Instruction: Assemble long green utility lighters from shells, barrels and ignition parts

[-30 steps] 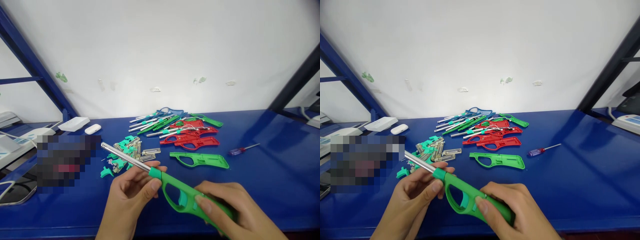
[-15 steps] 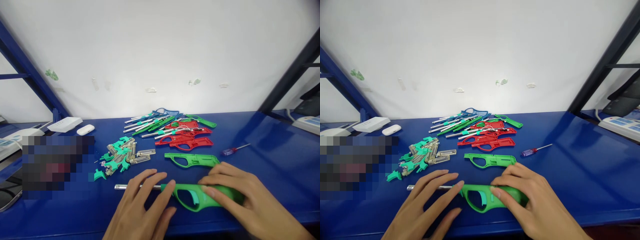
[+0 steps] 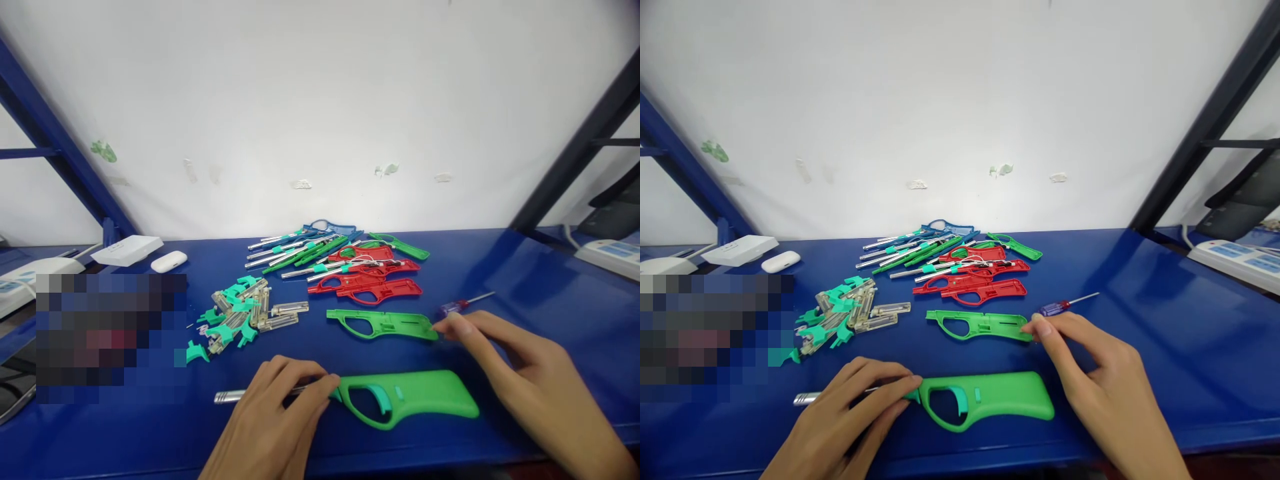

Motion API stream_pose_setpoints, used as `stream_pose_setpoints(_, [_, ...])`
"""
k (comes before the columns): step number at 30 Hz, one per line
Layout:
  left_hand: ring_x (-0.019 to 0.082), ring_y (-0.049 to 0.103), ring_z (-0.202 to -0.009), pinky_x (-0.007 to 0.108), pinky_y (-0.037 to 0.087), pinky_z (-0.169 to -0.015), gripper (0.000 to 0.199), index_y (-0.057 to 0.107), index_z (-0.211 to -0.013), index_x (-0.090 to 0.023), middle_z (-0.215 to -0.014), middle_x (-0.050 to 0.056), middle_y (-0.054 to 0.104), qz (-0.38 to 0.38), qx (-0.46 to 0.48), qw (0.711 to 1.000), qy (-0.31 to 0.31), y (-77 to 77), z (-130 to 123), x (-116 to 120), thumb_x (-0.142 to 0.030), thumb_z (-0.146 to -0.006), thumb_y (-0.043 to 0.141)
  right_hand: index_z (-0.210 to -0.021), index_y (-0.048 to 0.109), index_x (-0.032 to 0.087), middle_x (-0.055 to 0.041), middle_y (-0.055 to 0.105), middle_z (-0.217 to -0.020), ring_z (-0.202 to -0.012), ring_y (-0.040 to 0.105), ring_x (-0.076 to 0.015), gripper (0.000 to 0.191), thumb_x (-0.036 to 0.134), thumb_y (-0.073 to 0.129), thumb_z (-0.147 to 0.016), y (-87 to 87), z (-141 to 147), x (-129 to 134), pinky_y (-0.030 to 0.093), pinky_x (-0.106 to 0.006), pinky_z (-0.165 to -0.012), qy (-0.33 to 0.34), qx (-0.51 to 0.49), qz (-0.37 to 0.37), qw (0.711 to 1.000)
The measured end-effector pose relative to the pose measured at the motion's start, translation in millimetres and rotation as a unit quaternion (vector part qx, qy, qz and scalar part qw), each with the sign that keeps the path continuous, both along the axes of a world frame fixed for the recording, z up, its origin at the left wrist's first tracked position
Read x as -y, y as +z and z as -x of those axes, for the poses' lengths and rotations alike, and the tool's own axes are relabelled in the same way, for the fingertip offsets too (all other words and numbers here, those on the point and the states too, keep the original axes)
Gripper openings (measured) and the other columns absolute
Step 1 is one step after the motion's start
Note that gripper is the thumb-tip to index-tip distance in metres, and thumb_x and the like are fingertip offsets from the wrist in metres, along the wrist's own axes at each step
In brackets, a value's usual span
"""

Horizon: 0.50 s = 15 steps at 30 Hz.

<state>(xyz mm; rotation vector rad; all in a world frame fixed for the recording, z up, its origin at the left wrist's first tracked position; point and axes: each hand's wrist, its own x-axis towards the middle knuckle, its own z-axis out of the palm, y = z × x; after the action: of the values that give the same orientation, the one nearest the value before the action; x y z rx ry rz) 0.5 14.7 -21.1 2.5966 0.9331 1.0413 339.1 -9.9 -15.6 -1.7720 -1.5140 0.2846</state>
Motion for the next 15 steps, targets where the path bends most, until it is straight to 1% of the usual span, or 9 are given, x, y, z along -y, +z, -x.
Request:
stream_pose_setpoints(2, [0.022, 0.075, -0.092, 0.03, 0.063, -0.083, 0.037, 0.076, -0.132, -0.028, -0.111, 0.006, 0.081, -0.02, -0.003, 1.0, 0.011, 0.3, -1, 1, -0.009, -0.103, 0.061, -0.095, 0.085, 0.031, -0.0029, 0.086, -0.104, -0.1, 0.08, -0.0303, 0.04, 0.065, 0.065, -0.1, -0.1, 4, 1, 0.062, -0.041, -0.095, 0.019, 0.016, -0.026, 0.999])
stream_pose_setpoints(4, [0.022, 0.075, -0.095, 0.031, 0.063, -0.086, 0.035, 0.073, -0.133, -0.027, -0.113, 0.006, 0.08, -0.037, -0.019, 0.999, 0.029, 1.6, -4, 4, -0.011, -0.107, 0.058, -0.096, 0.085, 0.032, -0.0028, 0.086, -0.103, -0.098, 0.08, -0.0296, 0.039, 0.065, 0.065, -0.1, -1.3, 9, 2, 0.064, -0.041, -0.092, 0.049, 0.034, -0.066, 0.996])
stream_pose_setpoints(6, [0.022, 0.075, -0.101, 0.032, 0.063, -0.09, 0.033, 0.071, -0.134, -0.026, -0.117, 0.006, 0.079, -0.049, -0.036, 0.997, 0.046, 3.7, -6, 7, -0.014, -0.11, 0.054, -0.103, 0.084, 0.035, -0.0023, 0.085, -0.11, -0.103, 0.08, -0.0291, 0.034, 0.062, 0.066, -0.101, -4.3, 13, 5, 0.064, -0.042, -0.095, 0.096, 0.062, -0.087, 0.99])
stream_pose_setpoints(9, [0.021, 0.073, -0.104, 0.031, 0.061, -0.092, 0.03, 0.07, -0.132, -0.025, -0.116, 0.005, 0.078, -0.08, -0.033, 0.995, 0.059, 8.3, -2, 5, -0.014, -0.11, 0.053, -0.123, 0.079, 0.04, -0.0011, 0.081, -0.128, -0.119, 0.078, -0.0286, 0.028, 0.055, 0.069, -0.102, -12.0, 14, 10, 0.063, -0.044, -0.106, 0.175, 0.113, -0.059, 0.976])
stream_pose_setpoints(11, [0.02, 0.071, -0.107, 0.03, 0.059, -0.096, 0.03, 0.071, -0.131, -0.025, -0.116, 0.004, 0.078, -0.114, -0.021, 0.989, 0.088, 12.9, 9, -2, -0.012, -0.109, 0.054, -0.131, 0.075, 0.042, -0.0011, 0.079, -0.135, -0.126, 0.075, -0.0287, 0.03, 0.052, 0.066, -0.104, -18.0, 12, 11, 0.063, -0.044, -0.108, 0.199, 0.138, -0.05, 0.969])
stream_pose_setpoints(12, [0.02, 0.07, -0.109, 0.03, 0.057, -0.099, 0.031, 0.071, -0.129, -0.026, -0.116, 0.003, 0.078, -0.133, -0.019, 0.984, 0.113, 15.6, 19, -7, -0.011, -0.11, 0.053, -0.133, 0.073, 0.042, -0.0013, 0.078, -0.136, -0.128, 0.075, -0.029, 0.031, 0.05, 0.064, -0.105, -20.8, 10, 12, 0.063, -0.045, -0.109, 0.202, 0.147, -0.051, 0.967])
stream_pose_setpoints(13, [0.021, 0.069, -0.111, 0.032, 0.055, -0.103, 0.029, 0.072, -0.128, -0.027, -0.117, 0.003, 0.077, -0.155, -0.034, 0.975, 0.156, 18.5, 31, -13, -0.013, -0.11, 0.053, -0.134, 0.072, 0.041, -0.0014, 0.078, -0.136, -0.13, 0.074, -0.0291, 0.031, 0.049, 0.061, -0.106, -23.5, 8, 11, 0.063, -0.045, -0.109, 0.204, 0.156, -0.054, 0.965])
stream_pose_setpoints(14, [0.022, 0.068, -0.112, 0.034, 0.055, -0.102, 0.026, 0.074, -0.127, -0.028, -0.119, 0.003, 0.077, -0.156, -0.077, 0.964, 0.201, 21.4, 45, -20, -0.019, -0.111, 0.054, -0.135, 0.071, 0.041, -0.0015, 0.078, -0.136, -0.13, 0.074, -0.0293, 0.03, 0.047, 0.06, -0.107, -25.9, 7, 11, 0.063, -0.045, -0.109, 0.205, 0.163, -0.057, 0.963])
stream_pose_setpoints(15, [0.026, 0.067, -0.11, 0.037, 0.056, -0.099, 0.027, 0.076, -0.124, -0.026, -0.115, 0.005, 0.078, -0.162, -0.088, 0.956, 0.227, 24.2, 60, -27, -0.024, -0.112, 0.052, -0.135, 0.071, 0.041, -0.0013, 0.078, -0.136, -0.131, 0.074, -0.0292, 0.03, 0.046, 0.059, -0.108, -28.1, 5, 11, 0.063, -0.045, -0.11, 0.205, 0.171, -0.062, 0.962])
